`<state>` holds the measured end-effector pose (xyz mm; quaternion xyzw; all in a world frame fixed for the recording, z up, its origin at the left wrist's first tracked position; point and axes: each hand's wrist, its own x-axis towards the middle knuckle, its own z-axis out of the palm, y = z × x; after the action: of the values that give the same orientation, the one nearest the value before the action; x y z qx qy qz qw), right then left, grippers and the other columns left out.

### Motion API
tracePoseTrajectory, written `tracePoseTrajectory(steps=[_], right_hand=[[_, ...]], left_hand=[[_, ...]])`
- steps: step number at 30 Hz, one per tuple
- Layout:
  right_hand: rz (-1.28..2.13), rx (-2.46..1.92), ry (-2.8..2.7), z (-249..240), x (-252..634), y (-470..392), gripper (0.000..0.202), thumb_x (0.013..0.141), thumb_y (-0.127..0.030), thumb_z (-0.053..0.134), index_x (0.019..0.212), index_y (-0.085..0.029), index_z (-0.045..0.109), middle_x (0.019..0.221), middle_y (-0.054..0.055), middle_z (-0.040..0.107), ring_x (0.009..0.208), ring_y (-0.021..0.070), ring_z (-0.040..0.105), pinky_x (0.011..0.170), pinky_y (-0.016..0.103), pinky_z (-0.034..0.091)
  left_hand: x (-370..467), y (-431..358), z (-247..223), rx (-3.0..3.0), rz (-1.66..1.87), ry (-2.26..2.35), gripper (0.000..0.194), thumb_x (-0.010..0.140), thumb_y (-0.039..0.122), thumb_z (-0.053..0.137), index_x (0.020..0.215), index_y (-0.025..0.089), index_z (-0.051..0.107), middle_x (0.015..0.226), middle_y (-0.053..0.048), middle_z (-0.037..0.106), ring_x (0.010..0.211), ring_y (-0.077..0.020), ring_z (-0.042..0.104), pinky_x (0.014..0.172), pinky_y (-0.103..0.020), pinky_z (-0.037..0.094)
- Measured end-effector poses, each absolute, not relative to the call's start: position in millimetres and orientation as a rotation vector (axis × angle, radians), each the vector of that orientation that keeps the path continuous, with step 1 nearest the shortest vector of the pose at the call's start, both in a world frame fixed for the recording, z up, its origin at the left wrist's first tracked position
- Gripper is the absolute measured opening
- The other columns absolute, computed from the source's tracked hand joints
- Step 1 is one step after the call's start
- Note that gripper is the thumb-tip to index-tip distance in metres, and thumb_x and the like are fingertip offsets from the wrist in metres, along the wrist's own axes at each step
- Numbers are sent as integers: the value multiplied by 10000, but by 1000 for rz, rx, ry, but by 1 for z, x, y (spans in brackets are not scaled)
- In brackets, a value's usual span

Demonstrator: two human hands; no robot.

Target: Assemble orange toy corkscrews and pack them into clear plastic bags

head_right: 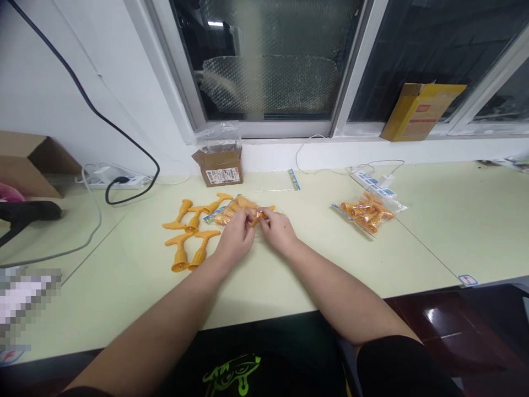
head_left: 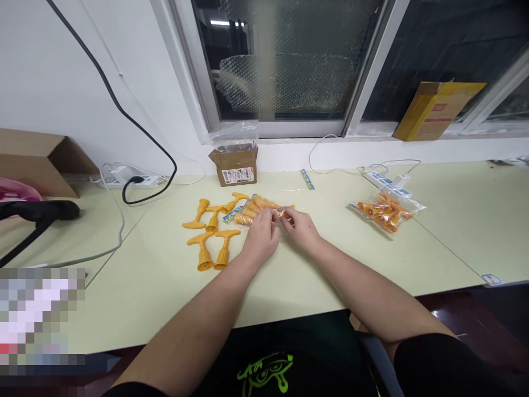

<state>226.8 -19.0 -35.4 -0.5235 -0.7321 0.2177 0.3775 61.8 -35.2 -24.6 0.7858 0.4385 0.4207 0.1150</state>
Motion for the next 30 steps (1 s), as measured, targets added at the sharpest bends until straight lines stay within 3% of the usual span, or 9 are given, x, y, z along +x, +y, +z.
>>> tracePoseTrajectory(steps=[5,7,11,17,20,26,30], right_hand=[[884,-1006,-1671,-44,222,-16,356,864,-249,592,1203,-197,692,1131,70,738,928,165,691,890,316,552],[1112,-927,-1585,-46,221,-12,306,819,-259,621,1102,-188,713,1040,50,741,933,165,690,915,327,550],[1479,-856,-1386,-43,222,-10,175,792,-348,690,845,-181,688,840,19,707,807,148,677,809,303,572],[1681,-883,-1077,-32,222,-16,387,685,-286,778,945,-254,494,642,-95,614,605,107,598,622,234,536],[1686,-955,-987,-33,223,-17,489,631,-232,777,1022,-270,486,633,-115,600,566,95,559,574,207,503],[1893,-849,-1147,-35,227,-15,285,680,-283,825,757,-187,568,665,-36,617,638,95,602,621,212,522],[1915,-849,-1135,-34,229,-16,276,694,-329,836,792,-177,628,690,-16,642,651,107,612,614,216,522]], left_hand=[[58,-34,-23,2293,1305,1248,303,869,10,428,1084,203,518,1016,-78,613,990,-235,599,858,-377,484],[58,-34,-22,2325,1281,1237,289,871,14,422,1054,202,545,1015,-81,610,995,-237,591,876,-382,485],[58,-34,-21,2380,1215,1163,260,885,36,430,987,203,601,1005,-79,602,994,-233,584,912,-385,487],[62,-38,-19,2428,1175,1045,234,891,51,443,914,198,623,966,-69,597,950,-217,584,890,-370,493],[63,-40,-19,2474,1143,965,227,900,57,445,890,198,624,969,-68,601,947,-212,579,882,-365,491],[60,-38,-19,2537,1153,830,242,877,34,446,864,200,621,956,-65,601,935,-210,561,851,-361,482],[59,-39,-18,2552,1155,733,232,903,51,439,843,198,607,951,-65,606,938,-204,561,859,-360,482]])
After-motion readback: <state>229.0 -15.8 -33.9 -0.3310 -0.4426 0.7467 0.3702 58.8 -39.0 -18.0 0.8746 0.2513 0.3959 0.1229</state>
